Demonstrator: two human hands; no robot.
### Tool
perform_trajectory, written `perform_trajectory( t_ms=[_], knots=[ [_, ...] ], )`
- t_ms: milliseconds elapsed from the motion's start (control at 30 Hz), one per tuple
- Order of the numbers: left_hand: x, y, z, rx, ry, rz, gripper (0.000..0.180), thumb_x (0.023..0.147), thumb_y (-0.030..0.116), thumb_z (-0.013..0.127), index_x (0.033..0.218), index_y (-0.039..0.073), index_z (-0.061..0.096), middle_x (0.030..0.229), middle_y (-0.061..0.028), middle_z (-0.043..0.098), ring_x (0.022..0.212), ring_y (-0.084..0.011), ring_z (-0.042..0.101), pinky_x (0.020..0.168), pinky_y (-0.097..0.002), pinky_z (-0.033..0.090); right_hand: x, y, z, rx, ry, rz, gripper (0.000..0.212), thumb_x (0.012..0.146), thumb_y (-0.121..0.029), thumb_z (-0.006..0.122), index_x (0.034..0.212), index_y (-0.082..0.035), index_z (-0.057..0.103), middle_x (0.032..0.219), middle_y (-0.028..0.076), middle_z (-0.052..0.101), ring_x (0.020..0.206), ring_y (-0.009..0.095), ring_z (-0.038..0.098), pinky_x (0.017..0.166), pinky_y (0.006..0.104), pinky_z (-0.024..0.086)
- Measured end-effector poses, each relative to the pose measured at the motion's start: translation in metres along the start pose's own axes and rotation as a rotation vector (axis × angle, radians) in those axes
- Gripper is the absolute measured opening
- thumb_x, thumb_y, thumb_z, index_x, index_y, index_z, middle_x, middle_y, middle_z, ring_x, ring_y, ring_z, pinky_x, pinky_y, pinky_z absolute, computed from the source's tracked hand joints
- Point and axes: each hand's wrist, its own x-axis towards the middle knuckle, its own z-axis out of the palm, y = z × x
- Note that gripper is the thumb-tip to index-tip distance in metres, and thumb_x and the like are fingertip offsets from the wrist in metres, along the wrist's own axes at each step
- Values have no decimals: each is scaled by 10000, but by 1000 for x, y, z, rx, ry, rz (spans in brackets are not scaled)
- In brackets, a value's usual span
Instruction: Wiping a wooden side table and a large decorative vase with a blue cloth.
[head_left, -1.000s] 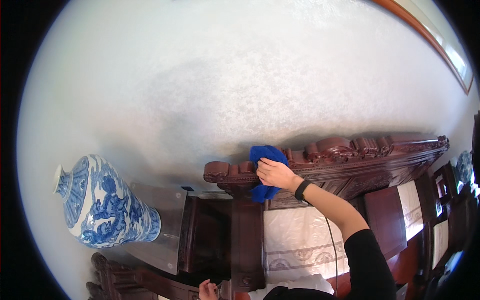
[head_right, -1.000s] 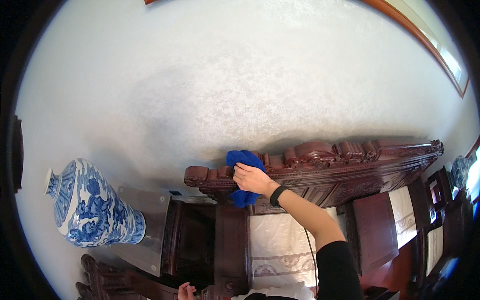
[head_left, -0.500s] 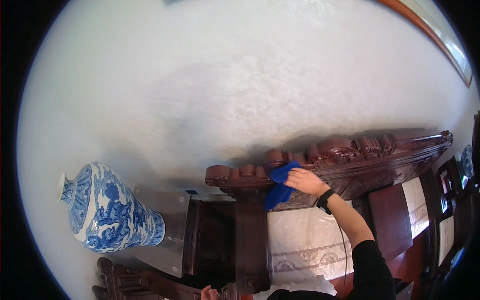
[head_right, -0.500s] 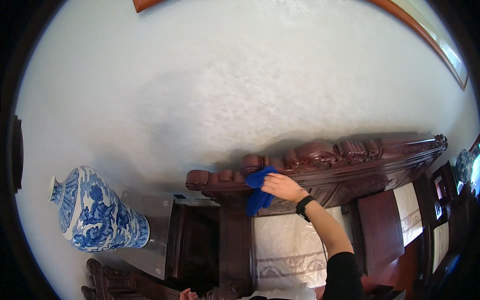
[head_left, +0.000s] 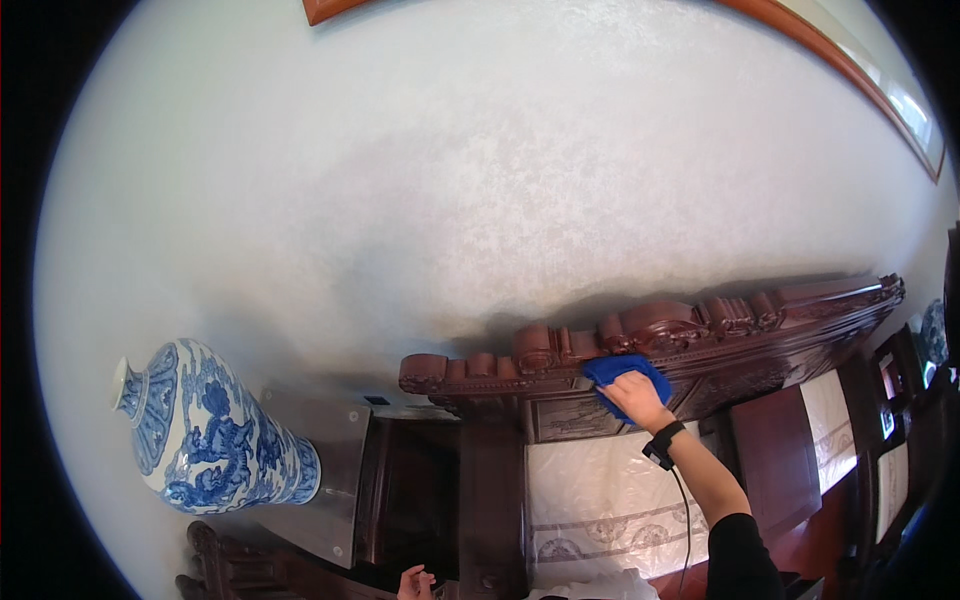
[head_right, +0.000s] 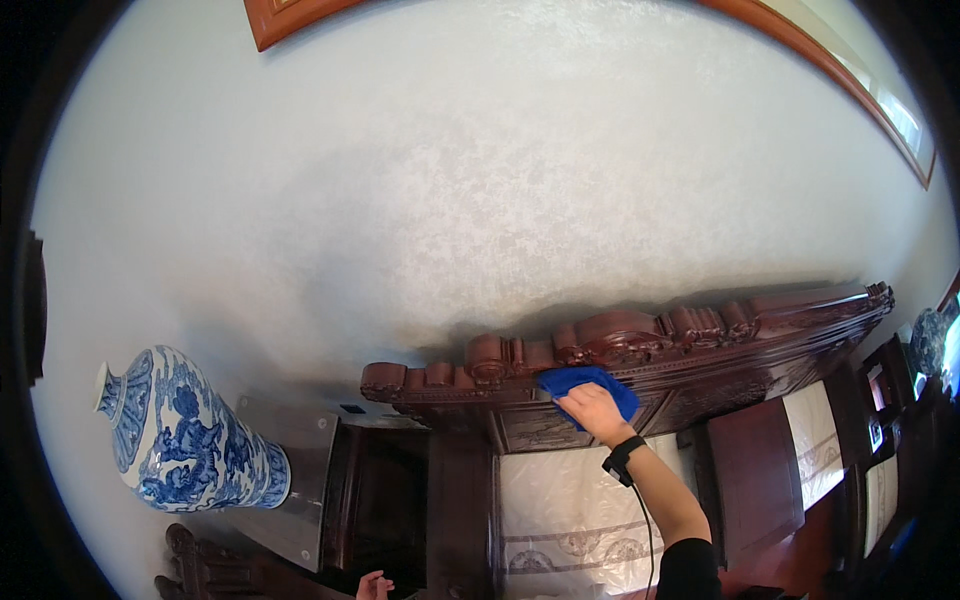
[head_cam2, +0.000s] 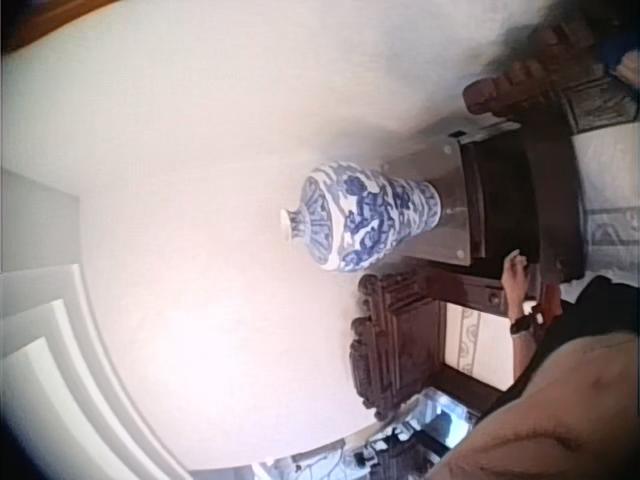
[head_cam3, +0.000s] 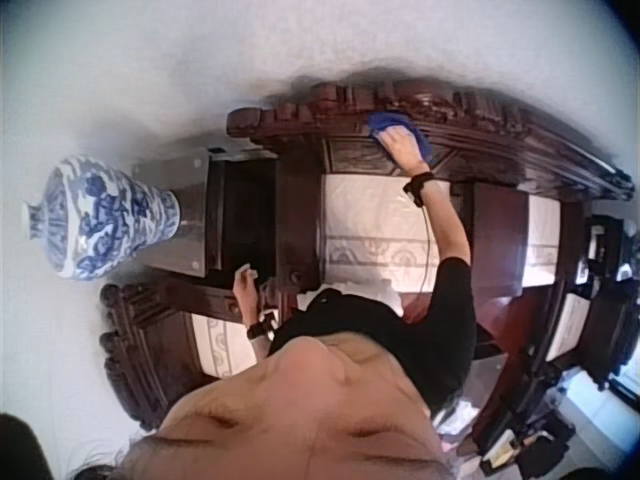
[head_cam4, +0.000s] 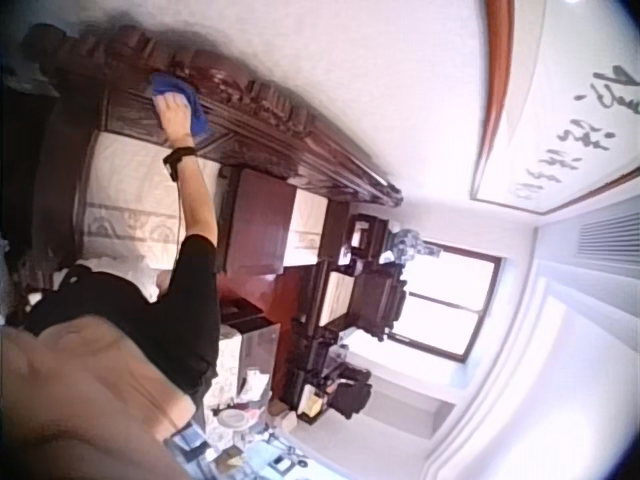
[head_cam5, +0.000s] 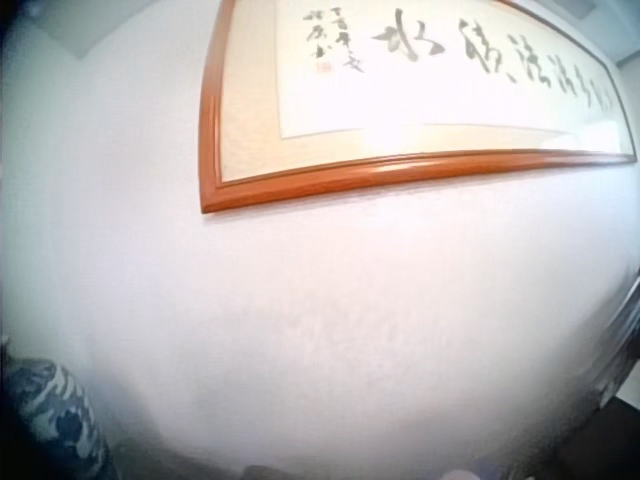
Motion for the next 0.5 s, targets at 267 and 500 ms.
perform_trajectory(
  t_ms=[267,500],
  knots=[
    [-2,3,9,2,31,76,239,938,165,521,1112,13,579,863,-85,639,789,-162,588,727,-295,476,51,-33,32,175,-55,-244,164,796,-159,547,952,-123,582,832,18,533,848,175,563,745,297,452],
    [-5,4,16,-26,37,29,229,933,155,536,1107,13,580,893,-65,620,819,-158,564,748,-295,463,48,-20,19,233,-57,-272,103,820,-152,535,910,-113,566,818,30,515,838,198,547,758,303,454]
  ],
)
